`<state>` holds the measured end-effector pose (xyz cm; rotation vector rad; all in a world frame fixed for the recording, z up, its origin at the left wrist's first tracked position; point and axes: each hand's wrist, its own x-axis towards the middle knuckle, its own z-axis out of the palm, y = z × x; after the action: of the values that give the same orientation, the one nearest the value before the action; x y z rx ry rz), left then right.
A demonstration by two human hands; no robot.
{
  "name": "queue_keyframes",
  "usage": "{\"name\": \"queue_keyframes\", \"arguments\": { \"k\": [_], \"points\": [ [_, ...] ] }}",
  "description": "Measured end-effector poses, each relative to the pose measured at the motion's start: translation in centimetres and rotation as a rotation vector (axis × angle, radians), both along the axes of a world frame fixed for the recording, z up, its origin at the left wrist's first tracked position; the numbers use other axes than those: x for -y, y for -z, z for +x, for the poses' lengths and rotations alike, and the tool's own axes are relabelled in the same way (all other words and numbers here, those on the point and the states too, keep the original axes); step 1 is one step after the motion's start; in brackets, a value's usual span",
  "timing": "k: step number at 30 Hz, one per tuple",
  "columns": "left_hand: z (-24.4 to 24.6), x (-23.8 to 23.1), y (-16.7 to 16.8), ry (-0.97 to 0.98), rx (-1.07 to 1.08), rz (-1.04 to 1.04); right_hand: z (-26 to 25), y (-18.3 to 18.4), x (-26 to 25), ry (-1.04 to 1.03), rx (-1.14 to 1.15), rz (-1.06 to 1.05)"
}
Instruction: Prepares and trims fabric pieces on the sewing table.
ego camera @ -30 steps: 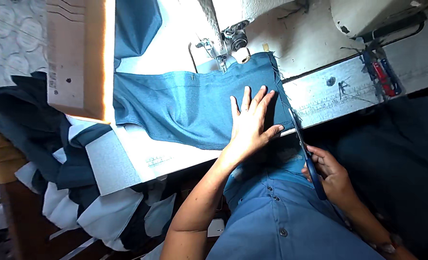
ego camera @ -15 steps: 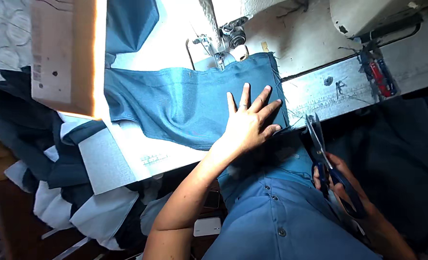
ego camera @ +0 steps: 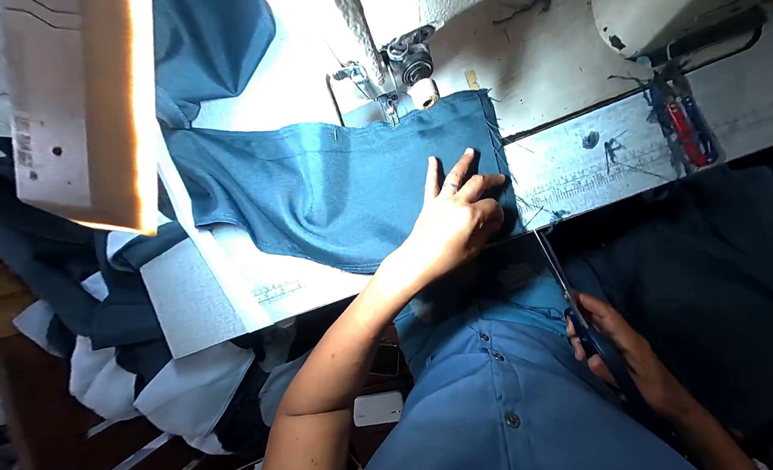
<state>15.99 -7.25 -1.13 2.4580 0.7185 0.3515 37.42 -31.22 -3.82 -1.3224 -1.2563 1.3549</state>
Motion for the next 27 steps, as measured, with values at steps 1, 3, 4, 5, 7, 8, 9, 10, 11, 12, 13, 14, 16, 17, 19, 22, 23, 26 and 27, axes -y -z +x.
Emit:
{"name": "queue_keyframes", "arguments": {
  "k": [1,3,4,5,7,8,9,10,11,12,13,14,16,17,19,22,23,26,27],
  "points": [
    [0.1,-0.1,0.2,0.003,-0.003,-0.007,0.0,-0.1,0.1,-0.009,0.038,0.006],
    [0.3,-0.2,0.7,-0.006,0.024,-0.028,-0.1,-0.2,0.2,-0.015,0.091,0.017],
    [0.3,-0.4,1.0,-0.026,0.036,-0.022,-0.2,-0.1,0.2,-0.015,0.099,0.018],
    [0.3,-0.5,1.4,-0.061,0.036,-0.004,-0.2,0.0,0.3,-0.013,0.103,0.015],
    [0.0,-0.9,1.7,-0.152,-0.062,0.019,-0.3,0.1,0.2,-0.011,0.11,0.007],
    [-0.2,-1.0,1.6,-0.205,-0.136,0.034,-0.4,0.1,0.0,-0.012,0.109,0.0],
    [-0.6,-1.1,1.4,-0.257,-0.201,0.05,-0.4,0.1,-0.2,-0.014,0.101,-0.007],
    [-1.1,-1.2,1.3,-0.308,-0.246,0.058,-0.6,0.2,-0.4,-0.016,0.088,-0.011],
    [-1.6,-1.1,1.3,-0.367,-0.264,0.068,-0.7,0.3,-0.7,-0.019,0.072,-0.017],
    [-2.1,-0.9,1.3,-0.429,-0.263,0.079,-0.8,0.3,-1.0,-0.022,0.055,-0.023],
    [-2.5,-0.6,1.3,-0.486,-0.257,0.065,-1.0,0.4,-1.3,-0.024,0.036,-0.03],
    [-2.7,-0.4,1.1,-0.537,-0.256,0.041,-1.2,0.6,-1.7,-0.028,0.015,-0.036],
    [-2.7,0.2,0.8,-0.603,-0.252,0.029,-1.5,0.9,-2.4,-0.032,-0.037,-0.049],
    [-2.5,0.5,0.8,-0.623,-0.253,0.022,-1.6,1.1,-2.9,-0.034,-0.07,-0.057],
    [-2.3,0.7,0.8,-0.638,-0.253,0.018,-1.9,1.1,-3.8,-0.046,-0.117,-0.075],
    [-2.3,0.7,0.8,-0.634,-0.25,0.011,-2.3,0.9,-5.3,-0.045,-0.038,-0.068],
    [-2.3,0.7,0.9,-0.633,-0.245,0.014,-2.5,0.8,-5.7,-0.041,0.002,-0.064],
    [-2.4,0.8,1.1,-0.631,-0.231,0.022,-3.1,0.5,-6.6,-0.017,0.088,-0.055],
    [-2.4,0.8,1.1,-0.631,-0.224,0.027,-3.3,0.4,-6.7,-0.007,0.1,-0.056]
  ]
}}
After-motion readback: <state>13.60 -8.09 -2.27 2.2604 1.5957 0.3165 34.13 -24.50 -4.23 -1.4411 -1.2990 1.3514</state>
